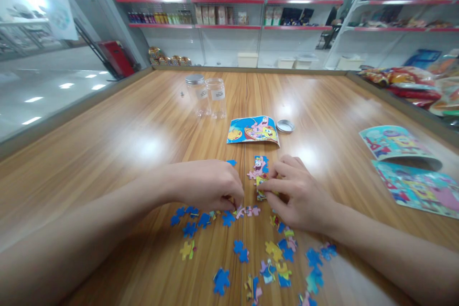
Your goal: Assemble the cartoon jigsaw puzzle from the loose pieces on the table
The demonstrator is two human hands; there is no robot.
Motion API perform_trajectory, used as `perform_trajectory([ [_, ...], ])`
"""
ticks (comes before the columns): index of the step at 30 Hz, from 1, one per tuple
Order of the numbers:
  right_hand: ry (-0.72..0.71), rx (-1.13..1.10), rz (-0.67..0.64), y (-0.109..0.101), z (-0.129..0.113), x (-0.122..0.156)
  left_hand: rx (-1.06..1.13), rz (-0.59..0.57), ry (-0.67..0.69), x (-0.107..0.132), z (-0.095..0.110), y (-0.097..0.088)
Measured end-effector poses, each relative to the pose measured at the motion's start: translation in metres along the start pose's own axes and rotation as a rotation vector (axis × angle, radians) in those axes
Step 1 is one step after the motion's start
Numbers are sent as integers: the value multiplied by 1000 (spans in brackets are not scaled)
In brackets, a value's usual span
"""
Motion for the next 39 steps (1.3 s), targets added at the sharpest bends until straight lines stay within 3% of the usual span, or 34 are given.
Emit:
perform_trajectory([
  [10, 0, -7, -2, 0, 0, -2, -61, -60, 15, -2, 3, -1],
  [21, -7, -7, 3, 0, -1, 0, -153, -104, -127, -2, 9, 4],
  [31, 1, 9, -11, 0, 1, -2, -77, -276, -335, -4, 11, -5],
  [39, -3, 14, -13, 0, 1, 0, -175, -333, -290, -5, 13, 1],
])
Point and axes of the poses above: each hand's wrist, its own x-axis away from the middle knuckle, its own y-axis out of the palm, z = x × y, the point moved 2 cm from there along -x, towards the middle knuckle, and after that the axes turned 12 degrees about -x, right-handed, at the moved point
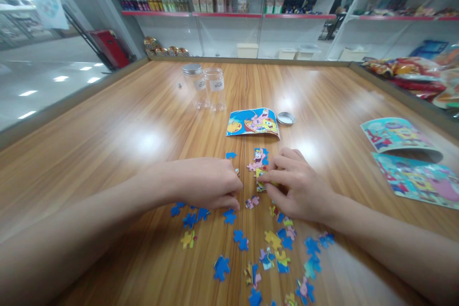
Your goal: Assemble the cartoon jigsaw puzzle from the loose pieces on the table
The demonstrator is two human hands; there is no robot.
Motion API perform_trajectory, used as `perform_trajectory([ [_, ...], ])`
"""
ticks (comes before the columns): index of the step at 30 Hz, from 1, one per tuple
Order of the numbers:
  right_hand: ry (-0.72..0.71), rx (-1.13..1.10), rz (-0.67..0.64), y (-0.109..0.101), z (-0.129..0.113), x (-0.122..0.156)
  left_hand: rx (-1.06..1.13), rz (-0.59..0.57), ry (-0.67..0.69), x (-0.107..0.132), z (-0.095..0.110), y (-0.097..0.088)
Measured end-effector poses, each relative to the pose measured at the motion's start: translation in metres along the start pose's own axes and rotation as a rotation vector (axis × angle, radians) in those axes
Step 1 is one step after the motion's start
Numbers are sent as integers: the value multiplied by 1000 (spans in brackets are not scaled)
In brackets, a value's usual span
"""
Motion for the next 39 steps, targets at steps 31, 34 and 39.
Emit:
perform_trajectory([
  [31, -44, -48, -18, -3, 3, 0, -78, -301, -472, 38, -62, -13],
  [34, -59, -69, 17, -4, 1, -1, -111, -252, -469, 37, -59, -15],
  [39, 11, -109, 153, -11, 4, -3, -73, -261, -502, 37, -58, -13],
])
Point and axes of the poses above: each hand's wrist, its own x-axis away from the middle knuckle, its own y-axis out of the palm, z = x × y, the point moved 2 cm from there along -x, towards the middle knuckle, and after that the axes turned 12 degrees about -x, right-handed, at the moved point
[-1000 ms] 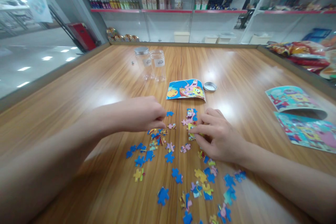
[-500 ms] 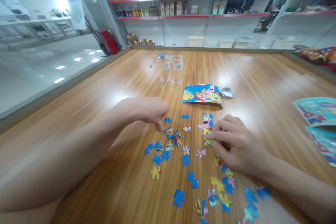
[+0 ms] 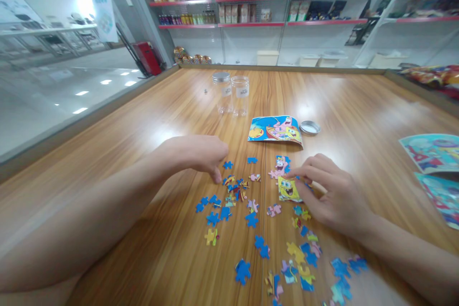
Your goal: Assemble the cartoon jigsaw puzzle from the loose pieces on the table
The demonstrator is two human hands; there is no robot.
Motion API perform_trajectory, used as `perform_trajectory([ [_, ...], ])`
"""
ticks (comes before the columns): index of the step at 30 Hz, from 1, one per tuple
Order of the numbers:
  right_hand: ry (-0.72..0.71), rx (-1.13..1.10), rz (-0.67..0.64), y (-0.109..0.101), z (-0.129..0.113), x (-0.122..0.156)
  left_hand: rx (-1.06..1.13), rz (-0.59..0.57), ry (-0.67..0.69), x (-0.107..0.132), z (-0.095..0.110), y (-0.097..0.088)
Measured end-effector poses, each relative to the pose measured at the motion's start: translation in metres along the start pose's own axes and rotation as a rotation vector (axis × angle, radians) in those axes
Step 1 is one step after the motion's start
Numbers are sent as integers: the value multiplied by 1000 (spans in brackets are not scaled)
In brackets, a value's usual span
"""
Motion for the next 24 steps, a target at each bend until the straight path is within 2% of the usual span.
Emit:
perform_trajectory([
  [6, 111, 1, 39, -2, 9, 1, 25, -34, 31, 0, 5, 0],
  [17, 128, -62, 38, -1, 15, 3, 52, 45, 15, 4, 7, 3],
  [24, 202, -200, 112, -4, 19, 2, 4, -57, -41, 1, 7, 7],
])
Point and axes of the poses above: each hand's wrist, its own x-axis away from the middle knuckle, its own y-axis out of the palm, z = x × y, the point moved 2 cm from there along -x, towards the middle knuckle, and after that the axes turned 12 degrees about -x, right-handed, at the moved point
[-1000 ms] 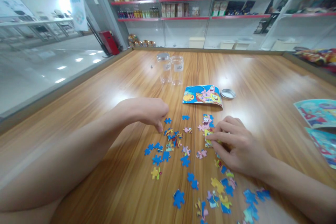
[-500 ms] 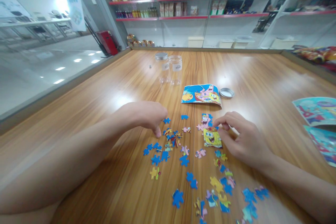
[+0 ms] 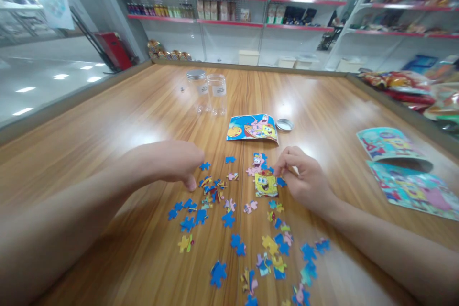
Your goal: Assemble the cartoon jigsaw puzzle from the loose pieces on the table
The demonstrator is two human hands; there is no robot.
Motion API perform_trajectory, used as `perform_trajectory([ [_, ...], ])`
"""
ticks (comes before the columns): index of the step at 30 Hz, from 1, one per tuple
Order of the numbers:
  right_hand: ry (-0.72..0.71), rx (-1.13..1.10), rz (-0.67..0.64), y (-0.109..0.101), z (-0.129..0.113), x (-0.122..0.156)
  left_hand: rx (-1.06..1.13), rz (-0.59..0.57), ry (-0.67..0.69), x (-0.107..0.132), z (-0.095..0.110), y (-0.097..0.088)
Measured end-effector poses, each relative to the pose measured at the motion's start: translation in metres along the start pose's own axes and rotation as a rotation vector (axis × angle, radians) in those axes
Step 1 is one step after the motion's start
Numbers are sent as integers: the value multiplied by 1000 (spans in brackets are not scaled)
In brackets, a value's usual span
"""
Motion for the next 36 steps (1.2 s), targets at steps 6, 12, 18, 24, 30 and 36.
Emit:
perform_trajectory([
  [6, 14, -93, 44, 2, 6, 0, 46, -37, -5, -3, -7, 10],
  [12, -8, -76, 57, 2, -2, -2, 33, -3, 7, -2, -8, 12],
  [18, -19, -122, 79, 1, -5, -2, 68, -25, 42, -6, -13, 19],
  [24, -180, -145, -36, -1, -12, -1, 98, -17, 54, -2, -10, 14],
  [30, -214, -44, -700, -14, -29, -7, 98, -58, 32, 3, -1, 1],
  [36, -224, 125, -796, -5, -35, -1, 87, -25, 33, -2, -9, 13],
])
Point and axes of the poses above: each hand's wrist, its own x-axis away from the middle knuckle, its own y-axis out of the palm, z = x × y, the point moved 2 cm from there along -x, towards the middle knuckle, and after that the axes turned 12 degrees about -x, right-handed, at the moved point
